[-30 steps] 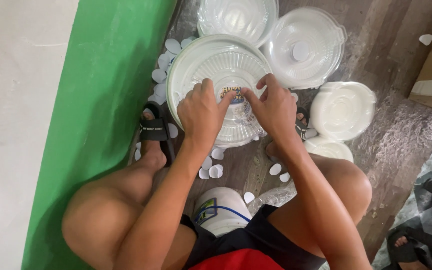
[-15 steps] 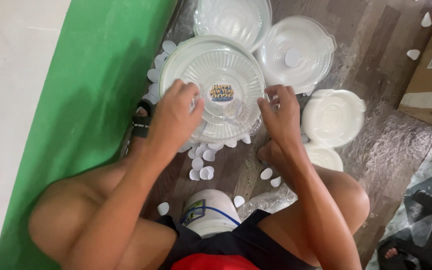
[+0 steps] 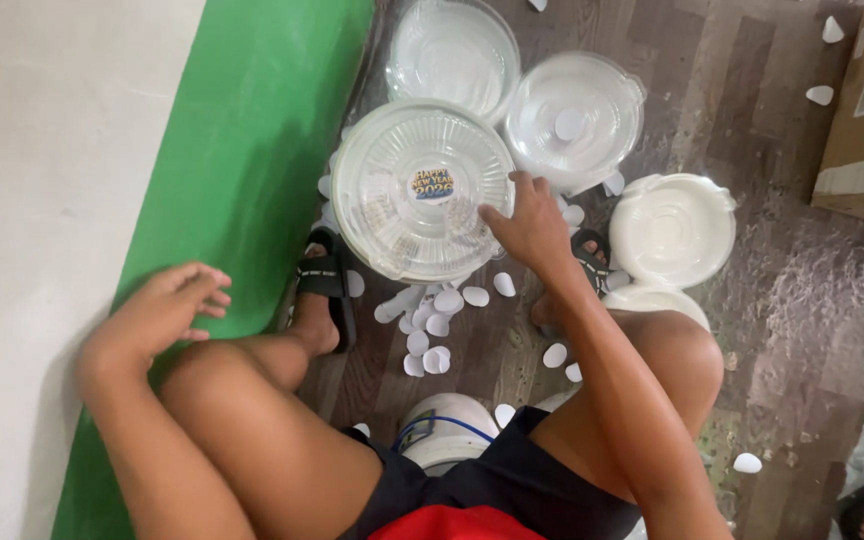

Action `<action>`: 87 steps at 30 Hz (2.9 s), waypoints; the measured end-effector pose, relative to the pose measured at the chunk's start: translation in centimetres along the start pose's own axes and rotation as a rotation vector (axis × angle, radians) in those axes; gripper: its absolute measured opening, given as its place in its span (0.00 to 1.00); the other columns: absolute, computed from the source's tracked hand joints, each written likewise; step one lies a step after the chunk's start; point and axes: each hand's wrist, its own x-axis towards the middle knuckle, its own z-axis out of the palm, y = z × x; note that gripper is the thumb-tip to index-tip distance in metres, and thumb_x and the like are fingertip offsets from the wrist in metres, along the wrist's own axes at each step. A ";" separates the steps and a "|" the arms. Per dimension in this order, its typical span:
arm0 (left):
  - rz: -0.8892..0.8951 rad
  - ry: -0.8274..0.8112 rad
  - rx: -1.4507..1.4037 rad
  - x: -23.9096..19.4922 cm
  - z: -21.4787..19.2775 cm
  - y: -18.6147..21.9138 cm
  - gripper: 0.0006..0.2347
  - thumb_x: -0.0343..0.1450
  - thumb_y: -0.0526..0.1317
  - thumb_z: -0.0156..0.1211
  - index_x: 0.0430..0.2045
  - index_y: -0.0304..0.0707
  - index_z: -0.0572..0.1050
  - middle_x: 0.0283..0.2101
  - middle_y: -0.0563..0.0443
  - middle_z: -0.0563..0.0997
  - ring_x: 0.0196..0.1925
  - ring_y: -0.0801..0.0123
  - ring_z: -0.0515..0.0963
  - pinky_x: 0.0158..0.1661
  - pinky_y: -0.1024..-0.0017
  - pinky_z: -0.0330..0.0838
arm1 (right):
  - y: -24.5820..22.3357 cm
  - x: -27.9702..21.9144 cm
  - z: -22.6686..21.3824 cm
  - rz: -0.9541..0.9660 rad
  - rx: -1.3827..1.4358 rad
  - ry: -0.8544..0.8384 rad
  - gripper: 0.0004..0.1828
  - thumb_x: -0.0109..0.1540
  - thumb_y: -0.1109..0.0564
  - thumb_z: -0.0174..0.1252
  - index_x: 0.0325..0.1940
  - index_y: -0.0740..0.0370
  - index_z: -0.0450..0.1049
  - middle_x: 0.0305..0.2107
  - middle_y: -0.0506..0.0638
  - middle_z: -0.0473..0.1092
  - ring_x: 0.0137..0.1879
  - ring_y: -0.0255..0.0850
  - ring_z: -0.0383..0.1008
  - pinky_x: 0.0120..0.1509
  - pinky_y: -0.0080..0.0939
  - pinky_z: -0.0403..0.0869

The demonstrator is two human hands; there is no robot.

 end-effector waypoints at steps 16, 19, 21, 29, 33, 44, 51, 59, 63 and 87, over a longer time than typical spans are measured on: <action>-0.207 0.063 -0.550 2.6 7.7 -9.1 0.35 0.71 0.71 0.21 0.53 0.45 0.67 0.55 0.41 0.74 0.59 0.51 0.72 0.55 0.47 0.65 | 1.3 0.5 -0.8 -0.031 0.007 0.002 0.35 0.63 0.39 0.56 0.66 0.64 0.61 0.52 0.62 0.66 0.55 0.61 0.70 0.52 0.62 0.70; 0.089 -0.030 -0.709 5.3 5.9 -13.6 0.38 0.71 0.76 0.23 0.48 0.40 0.67 0.41 0.43 0.73 0.31 0.57 0.71 0.31 0.58 0.64 | 1.3 0.2 -0.4 -0.075 0.009 0.007 0.36 0.63 0.41 0.56 0.67 0.66 0.60 0.55 0.66 0.67 0.57 0.63 0.70 0.55 0.63 0.70; -0.007 0.066 -0.522 4.7 5.5 -11.8 0.34 0.76 0.66 0.28 0.53 0.29 0.68 0.47 0.34 0.76 0.48 0.51 0.75 0.51 0.57 0.69 | 1.8 0.8 0.2 -0.120 -0.016 0.017 0.39 0.63 0.40 0.56 0.68 0.70 0.59 0.60 0.69 0.64 0.60 0.65 0.69 0.58 0.64 0.70; 0.002 0.135 -0.255 4.9 6.6 -14.2 0.37 0.80 0.68 0.31 0.38 0.31 0.82 0.34 0.37 0.78 0.36 0.47 0.75 0.38 0.56 0.66 | 0.4 -0.5 -0.6 -0.028 0.004 -0.048 0.38 0.63 0.40 0.60 0.70 0.64 0.61 0.56 0.71 0.66 0.61 0.70 0.71 0.65 0.67 0.71; -0.032 0.115 -0.355 6.9 6.2 -17.9 0.33 0.78 0.67 0.48 0.35 0.27 0.82 0.29 0.35 0.80 0.27 0.43 0.79 0.32 0.52 0.74 | -0.1 -0.1 -1.1 -0.007 0.016 -0.048 0.39 0.64 0.38 0.59 0.71 0.62 0.61 0.57 0.70 0.66 0.62 0.68 0.72 0.65 0.64 0.71; 0.024 -0.016 -0.699 0.9 7.1 -18.3 0.27 0.78 0.66 0.36 0.34 0.42 0.70 0.27 0.51 0.70 0.26 0.66 0.66 0.27 0.65 0.57 | -1.7 1.0 0.7 0.151 0.189 -0.044 0.62 0.51 0.32 0.73 0.73 0.66 0.47 0.67 0.66 0.55 0.70 0.61 0.59 0.69 0.62 0.65; -0.373 0.188 -0.645 -8.1 8.1 -3.7 0.36 0.71 0.65 0.30 0.75 0.48 0.49 0.78 0.54 0.53 0.80 0.64 0.52 0.74 0.60 0.51 | -1.2 1.7 0.5 0.232 0.186 -0.063 0.60 0.43 0.26 0.73 0.65 0.66 0.60 0.58 0.58 0.62 0.63 0.51 0.66 0.61 0.51 0.70; 0.101 0.140 -0.685 0.0 6.4 -17.6 0.26 0.81 0.59 0.36 0.41 0.35 0.77 0.38 0.43 0.81 0.40 0.61 0.76 0.41 0.65 0.65 | -0.9 1.6 0.5 0.202 0.136 -0.042 0.58 0.45 0.24 0.72 0.63 0.66 0.61 0.57 0.60 0.60 0.61 0.53 0.65 0.60 0.53 0.71; 0.195 0.363 -0.362 -2.3 2.1 -9.2 0.20 0.82 0.48 0.37 0.46 0.34 0.80 0.37 0.47 0.79 0.33 0.66 0.71 0.36 0.68 0.61 | -0.3 1.9 1.2 0.194 0.124 -0.024 0.56 0.45 0.24 0.71 0.61 0.65 0.62 0.56 0.59 0.61 0.58 0.52 0.66 0.58 0.51 0.71; 0.385 0.143 0.389 9.1 14.3 14.4 0.40 0.73 0.68 0.39 0.58 0.19 0.67 0.59 0.22 0.73 0.64 0.34 0.72 0.62 0.44 0.65 | -1.0 0.5 -1.7 0.194 0.305 0.027 0.46 0.56 0.31 0.70 0.60 0.68 0.64 0.52 0.63 0.66 0.62 0.61 0.71 0.66 0.57 0.71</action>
